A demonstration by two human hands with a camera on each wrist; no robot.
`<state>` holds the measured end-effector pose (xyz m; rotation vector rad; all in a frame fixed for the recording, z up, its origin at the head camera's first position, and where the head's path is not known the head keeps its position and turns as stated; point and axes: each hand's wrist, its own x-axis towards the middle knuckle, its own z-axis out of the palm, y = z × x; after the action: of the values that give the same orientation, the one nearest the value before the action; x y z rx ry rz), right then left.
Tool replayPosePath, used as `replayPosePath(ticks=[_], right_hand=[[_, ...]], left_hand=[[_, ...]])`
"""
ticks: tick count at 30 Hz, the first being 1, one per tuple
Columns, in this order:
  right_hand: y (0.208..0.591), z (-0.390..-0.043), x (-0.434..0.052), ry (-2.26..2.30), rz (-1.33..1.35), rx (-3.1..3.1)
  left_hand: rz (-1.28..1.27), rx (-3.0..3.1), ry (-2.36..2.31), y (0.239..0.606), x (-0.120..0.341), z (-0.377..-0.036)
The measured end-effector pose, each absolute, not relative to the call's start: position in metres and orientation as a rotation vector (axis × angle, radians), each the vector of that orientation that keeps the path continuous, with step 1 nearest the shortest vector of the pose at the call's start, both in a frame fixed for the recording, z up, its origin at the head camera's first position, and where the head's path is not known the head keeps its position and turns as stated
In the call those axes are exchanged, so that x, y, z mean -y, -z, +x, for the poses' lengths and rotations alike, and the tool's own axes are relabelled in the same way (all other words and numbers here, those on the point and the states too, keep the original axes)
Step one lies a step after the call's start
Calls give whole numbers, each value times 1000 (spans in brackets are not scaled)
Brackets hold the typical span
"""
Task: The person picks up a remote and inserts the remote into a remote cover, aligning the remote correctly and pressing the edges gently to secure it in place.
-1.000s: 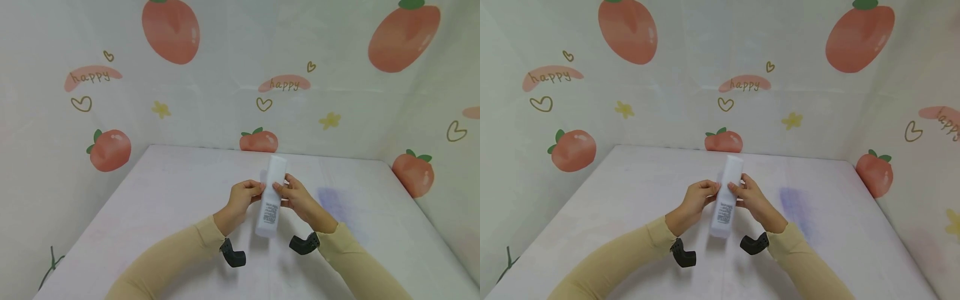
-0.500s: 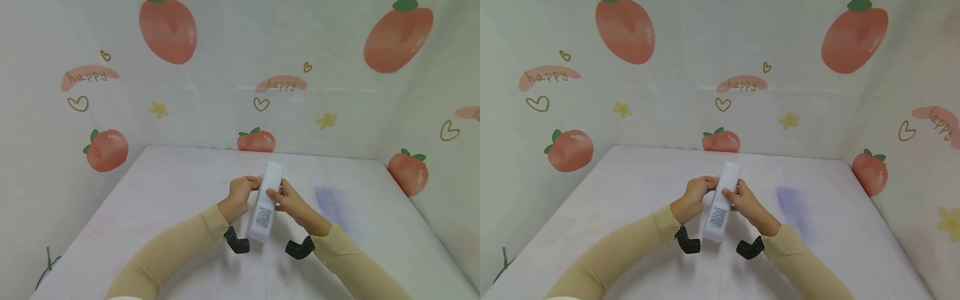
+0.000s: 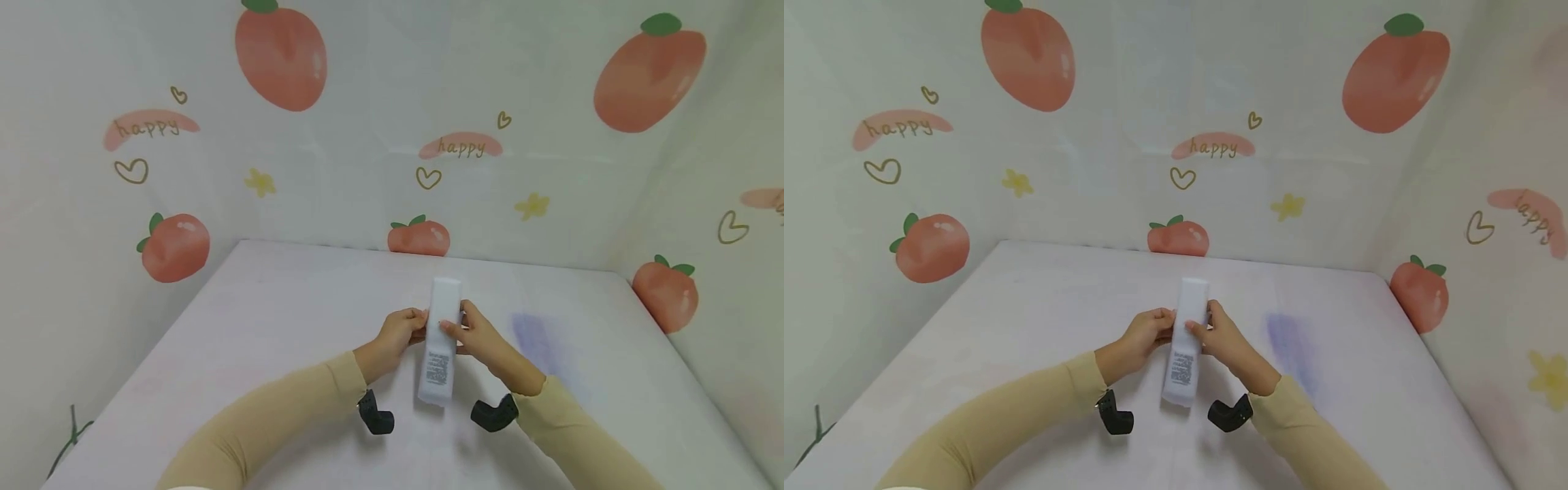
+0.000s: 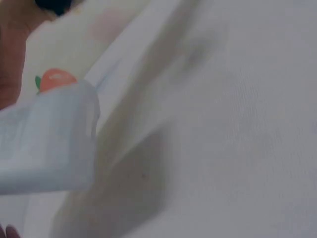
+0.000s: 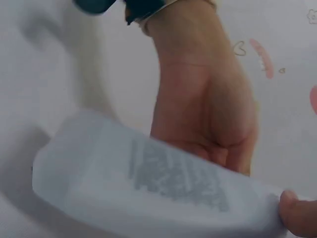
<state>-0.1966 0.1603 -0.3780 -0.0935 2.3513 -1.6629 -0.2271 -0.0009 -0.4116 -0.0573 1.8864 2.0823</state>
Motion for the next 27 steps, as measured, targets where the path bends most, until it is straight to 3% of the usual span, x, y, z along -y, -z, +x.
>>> replayPosePath(ticks=[7,21,27], right_hand=[[379,-201,-167,1796,-96,-2233],[380,-199,-166,1818,-191,-2150],[379,-198,-165,1959,-56,-2043]], left_hand=[[258,-1908,-2079,406,9,-228],[326,-1984,-1822,408,13,-226],[263,-1883,-1948,401,15,-228]])
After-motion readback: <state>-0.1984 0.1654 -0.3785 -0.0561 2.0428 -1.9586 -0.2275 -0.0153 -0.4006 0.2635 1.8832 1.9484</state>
